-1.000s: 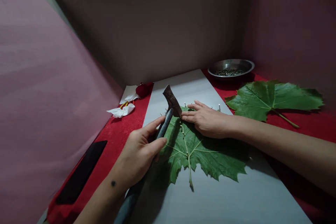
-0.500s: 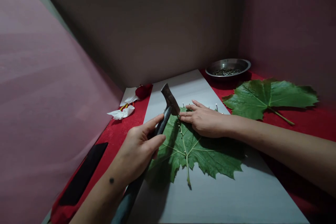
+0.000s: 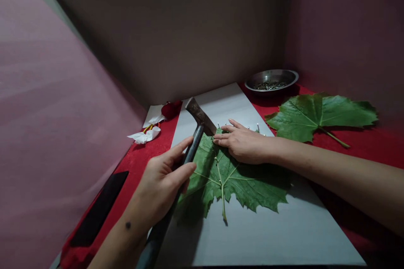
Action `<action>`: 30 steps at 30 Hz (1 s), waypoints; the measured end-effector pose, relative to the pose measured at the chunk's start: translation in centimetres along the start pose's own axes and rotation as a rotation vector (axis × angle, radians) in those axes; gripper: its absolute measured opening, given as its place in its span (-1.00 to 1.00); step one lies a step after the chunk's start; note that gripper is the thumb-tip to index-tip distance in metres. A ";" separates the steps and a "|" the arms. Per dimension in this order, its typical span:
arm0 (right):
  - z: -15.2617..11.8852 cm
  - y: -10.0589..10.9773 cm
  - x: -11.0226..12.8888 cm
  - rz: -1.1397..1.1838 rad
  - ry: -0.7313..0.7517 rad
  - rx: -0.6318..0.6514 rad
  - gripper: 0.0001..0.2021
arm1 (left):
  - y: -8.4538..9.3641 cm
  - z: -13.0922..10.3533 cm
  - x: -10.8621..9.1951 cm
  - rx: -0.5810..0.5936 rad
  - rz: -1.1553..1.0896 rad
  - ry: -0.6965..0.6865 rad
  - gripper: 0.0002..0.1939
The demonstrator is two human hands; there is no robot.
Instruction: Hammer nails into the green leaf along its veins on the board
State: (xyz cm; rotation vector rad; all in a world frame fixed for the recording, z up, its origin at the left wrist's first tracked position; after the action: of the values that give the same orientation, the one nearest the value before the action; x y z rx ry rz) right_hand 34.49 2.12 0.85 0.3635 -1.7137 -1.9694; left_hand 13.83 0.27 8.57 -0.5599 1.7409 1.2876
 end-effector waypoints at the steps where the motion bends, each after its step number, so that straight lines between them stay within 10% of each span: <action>1: 0.0 0.0 0.0 -0.002 -0.001 0.007 -0.49 | 0.3 -0.4 -0.5 -0.054 -0.001 -0.021 -0.42; 5: 0.0 0.2 0.0 -0.014 0.002 0.028 -0.48 | 0.6 -1.1 -1.1 -0.230 0.015 -0.069 -0.40; 12: -0.1 0.3 0.2 -0.019 -0.003 0.020 -0.49 | -0.3 0.9 0.5 0.098 0.039 0.029 -0.40; 23: 0.1 0.3 -0.2 0.065 -0.011 -0.021 -0.52 | 2.8 -0.2 0.6 -0.092 -0.068 -0.005 -0.41; 30: -1.1 2.7 -1.8 0.253 -0.095 -0.321 -0.61 | 5.5 1.7 3.6 -0.262 -0.148 -0.037 -0.37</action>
State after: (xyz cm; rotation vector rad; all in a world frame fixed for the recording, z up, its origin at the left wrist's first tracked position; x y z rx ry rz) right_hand 37.06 1.88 3.10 -0.0584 -1.3855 -2.0501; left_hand 8.38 4.31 8.33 -0.7938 1.4806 1.4198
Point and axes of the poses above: each hand's wrist, its own z-axis towards the middle knuckle, its own y-axis out of the back of the hand, x = y × z, the point moved 1 cm from there along z, towards the middle knuckle, and after that the axes turned 3 degrees about y, right-handed, at the moved point
